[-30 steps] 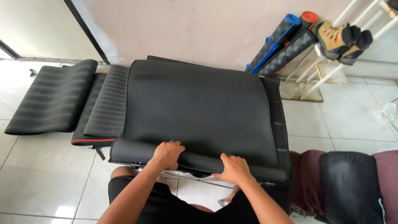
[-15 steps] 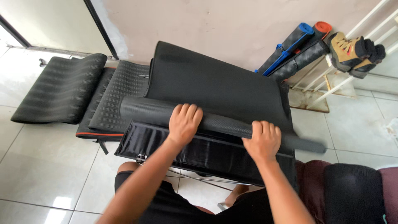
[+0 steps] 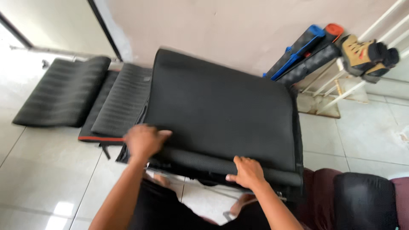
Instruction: The person rolls a black yoga mat tightly from one end to the other. After rolling, they secure the mat by fastening the attached straps around the rolled bundle.
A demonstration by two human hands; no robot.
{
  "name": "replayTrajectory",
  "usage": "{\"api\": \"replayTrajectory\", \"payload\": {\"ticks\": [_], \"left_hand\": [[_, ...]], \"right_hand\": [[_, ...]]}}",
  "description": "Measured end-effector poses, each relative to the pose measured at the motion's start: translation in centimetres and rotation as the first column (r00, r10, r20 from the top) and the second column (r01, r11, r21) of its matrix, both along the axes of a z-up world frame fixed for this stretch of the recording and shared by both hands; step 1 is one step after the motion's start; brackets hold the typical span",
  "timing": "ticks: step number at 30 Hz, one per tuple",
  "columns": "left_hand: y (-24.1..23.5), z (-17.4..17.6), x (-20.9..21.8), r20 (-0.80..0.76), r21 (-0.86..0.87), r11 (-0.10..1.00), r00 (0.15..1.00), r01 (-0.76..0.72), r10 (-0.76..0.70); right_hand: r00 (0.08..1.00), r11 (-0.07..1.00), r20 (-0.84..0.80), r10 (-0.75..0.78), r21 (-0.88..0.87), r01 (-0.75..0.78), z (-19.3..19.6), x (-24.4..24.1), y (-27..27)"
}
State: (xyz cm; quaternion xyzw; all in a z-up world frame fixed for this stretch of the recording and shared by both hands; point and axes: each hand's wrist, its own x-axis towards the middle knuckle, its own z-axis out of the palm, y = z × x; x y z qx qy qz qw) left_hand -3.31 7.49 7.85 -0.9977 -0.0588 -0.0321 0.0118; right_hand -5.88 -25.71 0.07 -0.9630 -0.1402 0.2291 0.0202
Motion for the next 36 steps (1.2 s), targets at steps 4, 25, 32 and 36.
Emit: {"api": "replayTrajectory", "payload": {"ticks": [4, 25, 32, 36], "left_hand": [[10.5, -14.3, 4.3, -0.463, -0.473, 0.628, 0.781, -0.618, 0.42], [7.5, -16.7, 4.5, -0.232, -0.343, 0.878, 0.936, -0.335, 0.266], [2.5, -15.4, 4.7, -0.409, -0.298, 0.756, 0.794, -0.583, 0.451], [-2.8, -16.7, 3.8, -0.382, -0.721, 0.487, 0.869, -0.493, 0.314]], "right_hand": [[0.998, 1.0, -0.067, 0.021, 0.014, -0.02, 0.3, 0.3, -0.2], [0.998, 0.997, 0.033, 0.06, 0.037, -0.061, -4.9, -0.1, -4.5], [0.972, 0.987, 0.196, 0.131, -0.118, -0.109, 0.4, 2.0, -10.2], [0.969, 0.969, 0.223, 0.107, -0.243, -0.051, 4.8, 3.1, -14.8]]}}
